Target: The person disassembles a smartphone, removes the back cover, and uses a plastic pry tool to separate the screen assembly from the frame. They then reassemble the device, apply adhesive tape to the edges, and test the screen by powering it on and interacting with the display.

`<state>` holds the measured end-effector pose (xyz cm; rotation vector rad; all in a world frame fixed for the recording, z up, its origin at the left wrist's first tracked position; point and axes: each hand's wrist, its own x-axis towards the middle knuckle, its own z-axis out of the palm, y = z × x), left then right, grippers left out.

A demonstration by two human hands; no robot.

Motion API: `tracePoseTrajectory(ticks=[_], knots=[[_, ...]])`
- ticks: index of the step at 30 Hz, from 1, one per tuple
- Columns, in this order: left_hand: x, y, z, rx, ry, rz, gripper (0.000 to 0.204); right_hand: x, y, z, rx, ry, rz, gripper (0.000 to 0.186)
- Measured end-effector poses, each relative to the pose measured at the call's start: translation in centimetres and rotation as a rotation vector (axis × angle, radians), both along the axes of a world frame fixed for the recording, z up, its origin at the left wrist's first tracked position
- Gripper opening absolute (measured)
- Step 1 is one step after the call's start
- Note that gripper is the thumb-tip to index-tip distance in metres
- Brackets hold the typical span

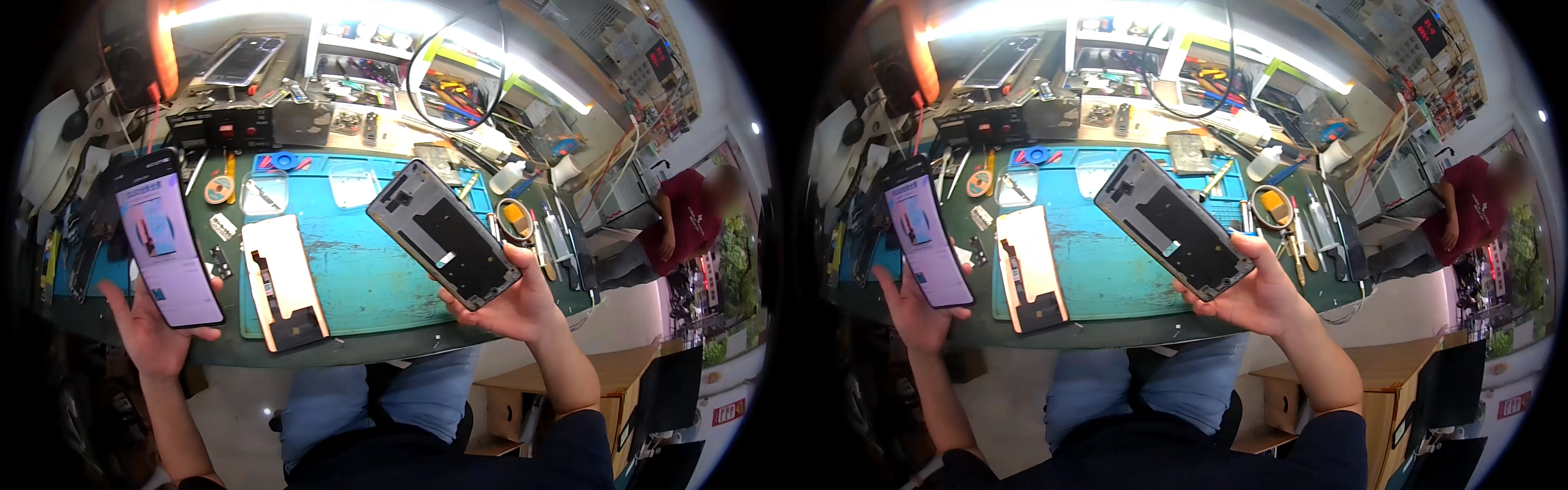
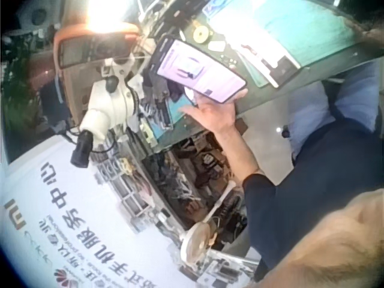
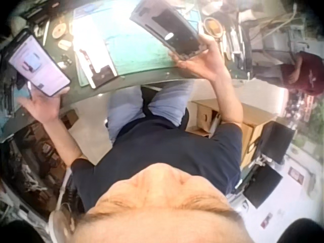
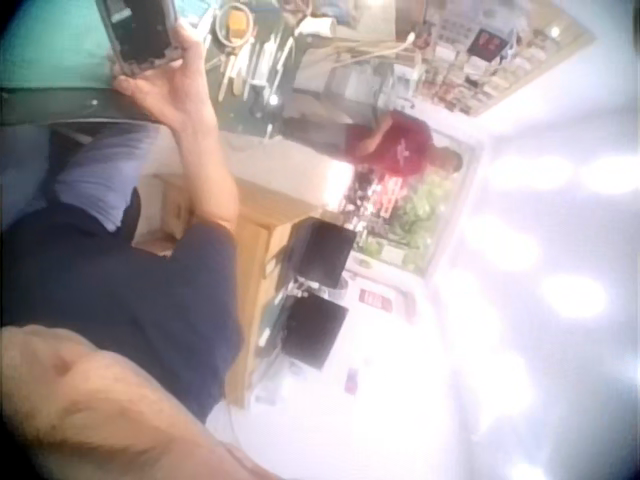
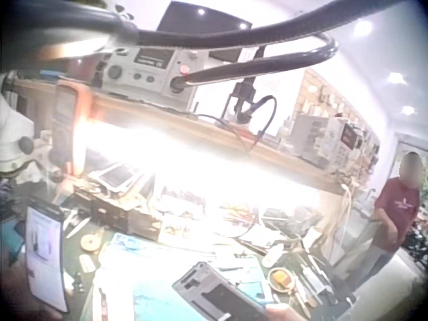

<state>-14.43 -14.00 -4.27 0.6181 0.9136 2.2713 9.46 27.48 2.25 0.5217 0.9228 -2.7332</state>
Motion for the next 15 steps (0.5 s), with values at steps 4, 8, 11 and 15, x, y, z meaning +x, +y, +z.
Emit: tracePoseTrajectory(ticks=[4, 8, 11, 15], knots=[[0.6, 0.5, 0.6, -0.018, -0.039, 0.053, 0.092, -0.3, -1.8, 1.6, 0.023, -0.041, -0.022, 0.071], [0.9, 0.9, 0.8, -0.023, -0.058, 0.086, 0.091, -0.2, -2.2, 1.9, 0.024, -0.049, 0.028, 0.069], [1.0, 1.0, 0.8, -0.034, -0.068, 0.095, 0.090, 0.4, -1.9, 1.0, -0.023, -0.072, 0.098, 0.068], [0.6, 0.5, 0.3, -0.051, -0.025, 0.080, 0.089, 0.1, -2.8, 1.0, 0.016, -0.146, 0.149, 0.067]])
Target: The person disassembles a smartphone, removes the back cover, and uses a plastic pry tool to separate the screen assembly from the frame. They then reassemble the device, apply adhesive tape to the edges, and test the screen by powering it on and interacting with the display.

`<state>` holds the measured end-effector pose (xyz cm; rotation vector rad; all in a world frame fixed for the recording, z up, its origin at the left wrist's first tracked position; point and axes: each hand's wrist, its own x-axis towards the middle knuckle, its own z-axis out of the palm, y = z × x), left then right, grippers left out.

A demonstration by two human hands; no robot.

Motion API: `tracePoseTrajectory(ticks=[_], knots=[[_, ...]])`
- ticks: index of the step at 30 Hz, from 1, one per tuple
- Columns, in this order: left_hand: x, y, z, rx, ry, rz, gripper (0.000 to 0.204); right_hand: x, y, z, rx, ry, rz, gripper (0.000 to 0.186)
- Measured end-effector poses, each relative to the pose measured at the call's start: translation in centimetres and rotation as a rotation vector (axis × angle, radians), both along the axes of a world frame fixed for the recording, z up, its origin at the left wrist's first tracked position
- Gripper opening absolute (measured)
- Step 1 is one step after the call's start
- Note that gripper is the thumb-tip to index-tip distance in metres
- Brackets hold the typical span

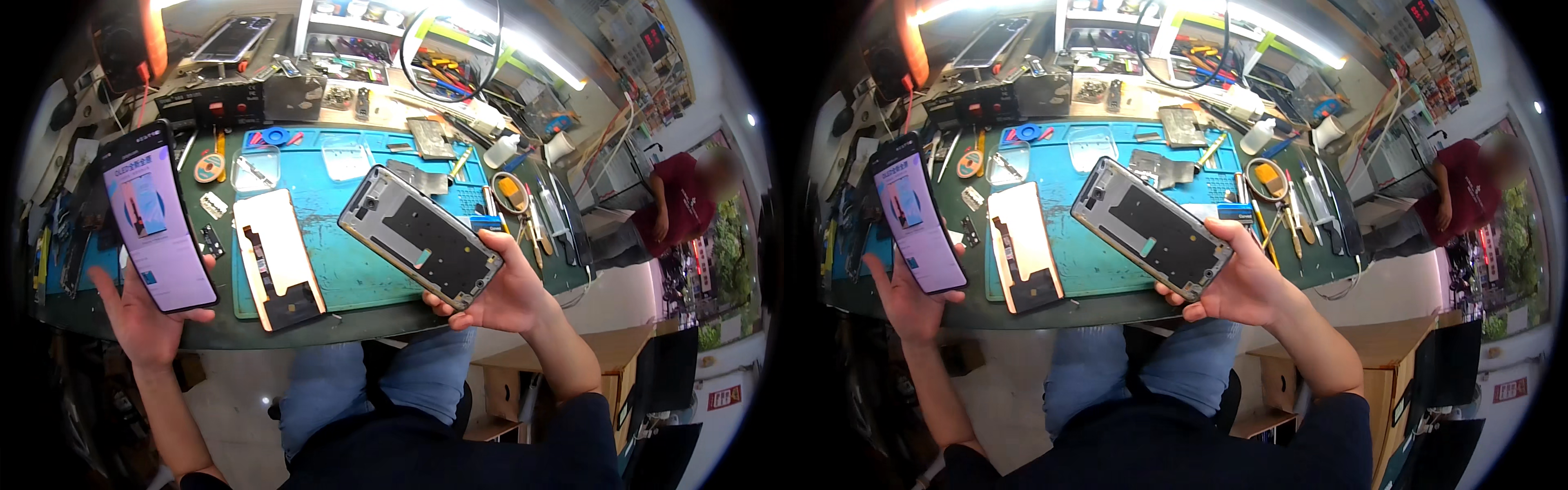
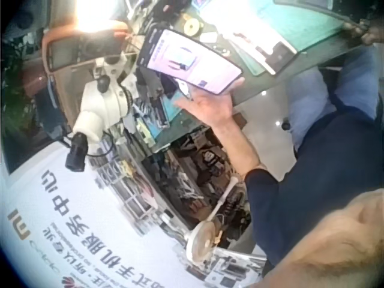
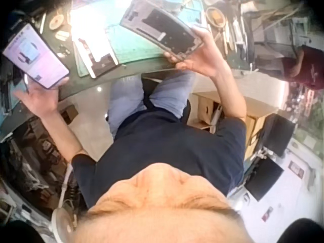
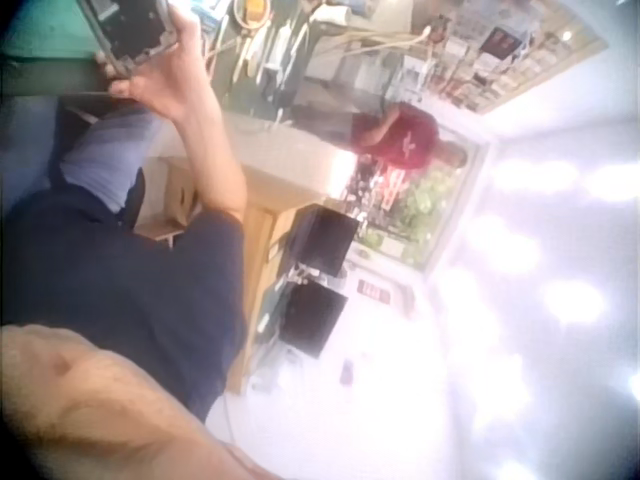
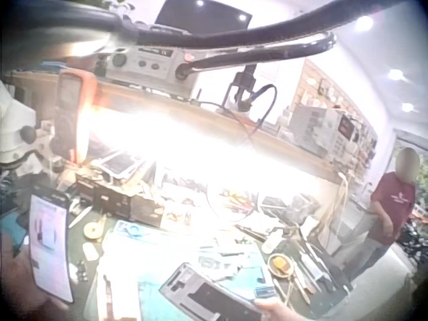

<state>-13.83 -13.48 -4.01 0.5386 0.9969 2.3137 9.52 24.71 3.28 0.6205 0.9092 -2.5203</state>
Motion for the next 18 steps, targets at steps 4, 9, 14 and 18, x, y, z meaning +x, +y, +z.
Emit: tracePoseTrajectory(ticks=[4, 9, 14, 18], knots=[[-0.4, -0.5, -0.4, 0.023, 0.018, -0.047, 0.088, -0.2, -0.6, 0.2, -0.024, -0.037, -0.001, 0.067], [0.0, 0.1, 0.1, 0.009, 0.007, 0.020, 0.092, -0.2, -0.4, -0.1, -0.039, -0.046, -0.001, 0.067], [0.0, 0.1, 0.2, 0.009, 0.006, 0.018, 0.093, -0.2, -0.1, -0.2, -0.020, -0.067, 0.014, 0.067], [0.1, 0.4, 0.3, 0.019, -0.013, 0.015, 0.093, 0.0, 0.3, -0.3, 0.009, -0.085, 0.031, 0.068]])
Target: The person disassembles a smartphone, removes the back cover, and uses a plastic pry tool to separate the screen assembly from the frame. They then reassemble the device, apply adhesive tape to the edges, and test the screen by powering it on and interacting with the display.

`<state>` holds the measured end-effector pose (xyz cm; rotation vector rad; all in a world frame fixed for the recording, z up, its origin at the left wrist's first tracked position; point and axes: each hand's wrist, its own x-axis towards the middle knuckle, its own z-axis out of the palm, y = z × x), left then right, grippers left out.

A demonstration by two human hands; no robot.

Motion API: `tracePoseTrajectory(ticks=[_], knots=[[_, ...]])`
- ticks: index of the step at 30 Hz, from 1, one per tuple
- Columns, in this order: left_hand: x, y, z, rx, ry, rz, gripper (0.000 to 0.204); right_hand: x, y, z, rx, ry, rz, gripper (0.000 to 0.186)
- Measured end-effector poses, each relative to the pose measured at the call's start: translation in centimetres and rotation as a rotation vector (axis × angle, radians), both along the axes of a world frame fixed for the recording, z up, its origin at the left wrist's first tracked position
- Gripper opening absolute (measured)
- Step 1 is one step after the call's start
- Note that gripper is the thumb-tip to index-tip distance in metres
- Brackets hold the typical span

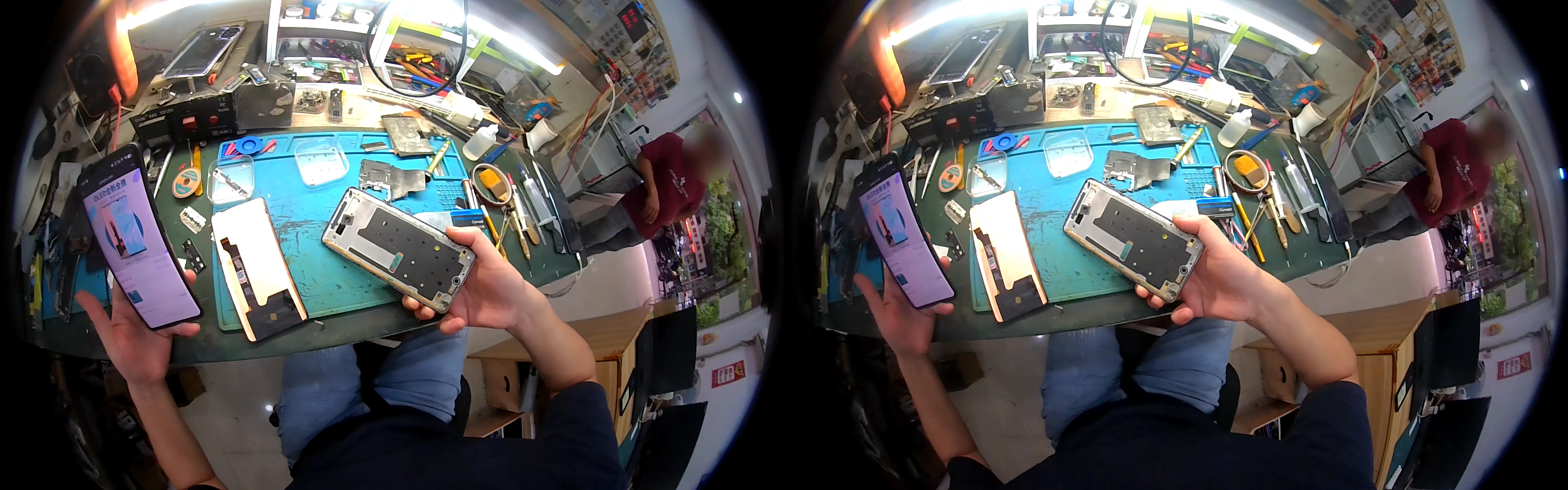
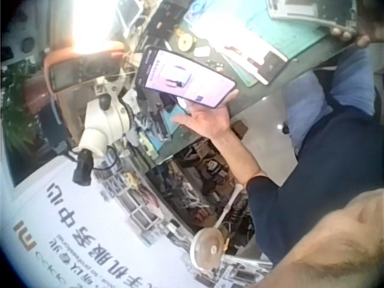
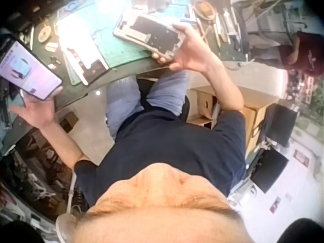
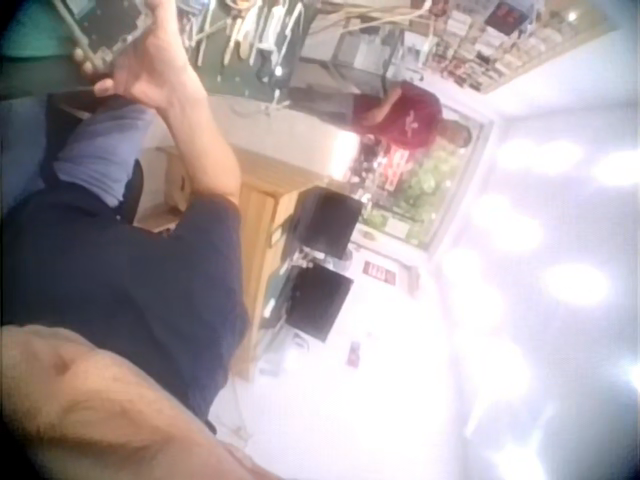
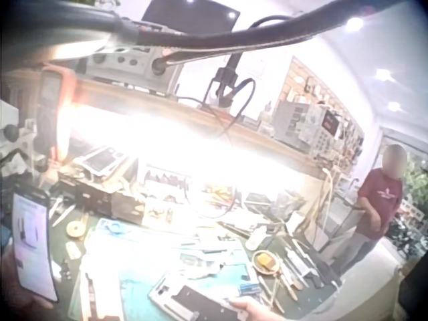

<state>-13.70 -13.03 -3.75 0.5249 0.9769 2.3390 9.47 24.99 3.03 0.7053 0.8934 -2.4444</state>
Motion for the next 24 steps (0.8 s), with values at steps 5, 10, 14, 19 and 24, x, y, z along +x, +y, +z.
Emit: tracePoseTrajectory(ticks=[5, 10, 14, 19, 24], knots=[[-1.0, -1.6, -0.9, 0.059, 0.073, -0.164, 0.089, -0.6, -0.2, 1.7, 0.382, 0.009, 0.093, 0.075], [-0.4, -0.3, 0.0, 0.044, -0.008, -0.129, 0.096, -0.1, -0.3, 3.4, 0.663, 0.024, 0.032, 0.062], [-0.1, -0.1, 0.2, 0.090, -0.072, -0.135, 0.096, -0.3, -1.1, 4.5, 0.793, 0.090, 0.084, 0.066], [-0.1, 0.0, 0.4, 0.028, -0.042, -0.112, 0.099, -1.3, 0.0, 3.4, 0.851, 0.125, 0.253, 0.061], [0.1, 0.5, 1.2, -0.065, 0.018, -0.110, 0.098, -1.9, 0.1, 3.3, 1.129, 0.064, 0.278, 0.051]])
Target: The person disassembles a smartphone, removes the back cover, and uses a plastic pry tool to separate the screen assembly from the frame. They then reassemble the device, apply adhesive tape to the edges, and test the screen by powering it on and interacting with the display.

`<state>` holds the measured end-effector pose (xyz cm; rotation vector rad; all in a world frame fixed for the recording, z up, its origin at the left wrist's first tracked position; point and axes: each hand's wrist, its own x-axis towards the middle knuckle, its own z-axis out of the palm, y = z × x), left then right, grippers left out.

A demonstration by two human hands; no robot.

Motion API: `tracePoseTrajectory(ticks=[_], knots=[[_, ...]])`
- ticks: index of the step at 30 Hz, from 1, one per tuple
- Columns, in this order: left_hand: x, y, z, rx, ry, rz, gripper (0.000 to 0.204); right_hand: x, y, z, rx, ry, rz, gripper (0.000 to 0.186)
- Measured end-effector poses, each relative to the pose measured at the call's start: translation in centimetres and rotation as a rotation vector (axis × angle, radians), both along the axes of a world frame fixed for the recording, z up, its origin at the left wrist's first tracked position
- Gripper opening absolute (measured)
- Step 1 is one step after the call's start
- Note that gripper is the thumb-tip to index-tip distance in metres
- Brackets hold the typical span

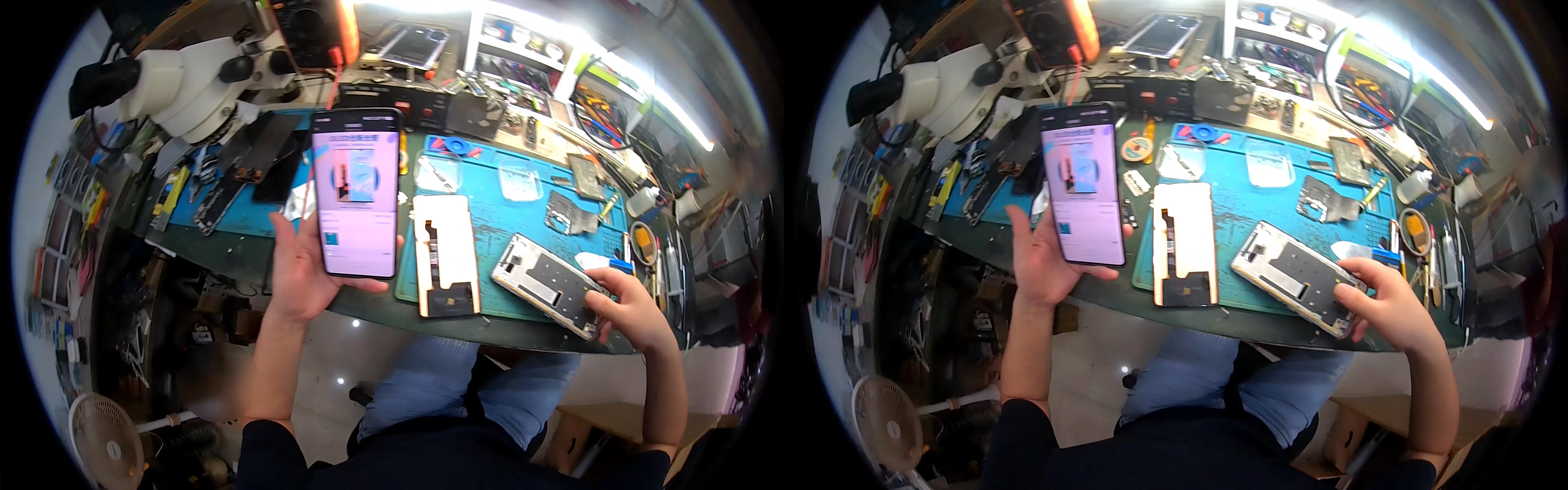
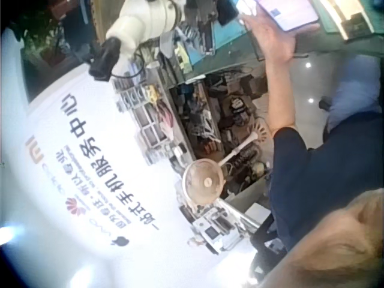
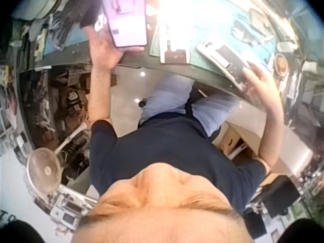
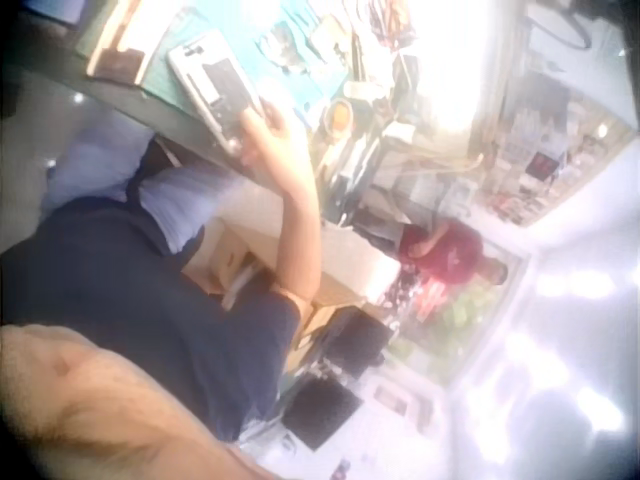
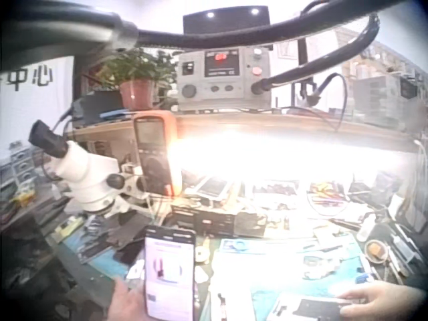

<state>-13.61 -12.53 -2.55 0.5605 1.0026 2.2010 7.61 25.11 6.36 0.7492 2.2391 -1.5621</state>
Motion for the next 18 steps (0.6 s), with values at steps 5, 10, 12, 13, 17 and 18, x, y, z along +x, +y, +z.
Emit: tracePoseTrajectory(ticks=[5, 10, 12, 13, 17, 18], knots=[[0.3, 0.3, 0.5, -0.080, 0.030, 0.034, 0.093, 1.6, -1.0, -0.6, 0.298, 0.195, 0.115, 0.077], [0.3, 0.3, 0.1, 0.048, -0.004, -0.021, 0.087, 2.2, -2.9, -1.4, 0.610, 0.315, 0.192, 0.090], [0.1, 0.2, 0.3, 0.024, 0.003, -0.012, 0.081, 2.2, -2.3, -2.1, 0.730, 0.375, 0.225, 0.091], [0.2, 0.2, 0.2, 0.008, -0.010, 0.010, 0.080, 2.2, -2.1, -1.9, 0.728, 0.384, 0.229, 0.091], [0.2, 0.2, 0.2, -0.069, -0.008, 0.030, 0.068, 2.7, -1.5, -1.9, 0.714, 0.410, 0.215, 0.088], [0.2, 0.2, 0.2, -0.053, -0.024, 0.026, 0.066, 2.8, -1.5, -2.0, 0.709, 0.413, 0.204, 0.087]])
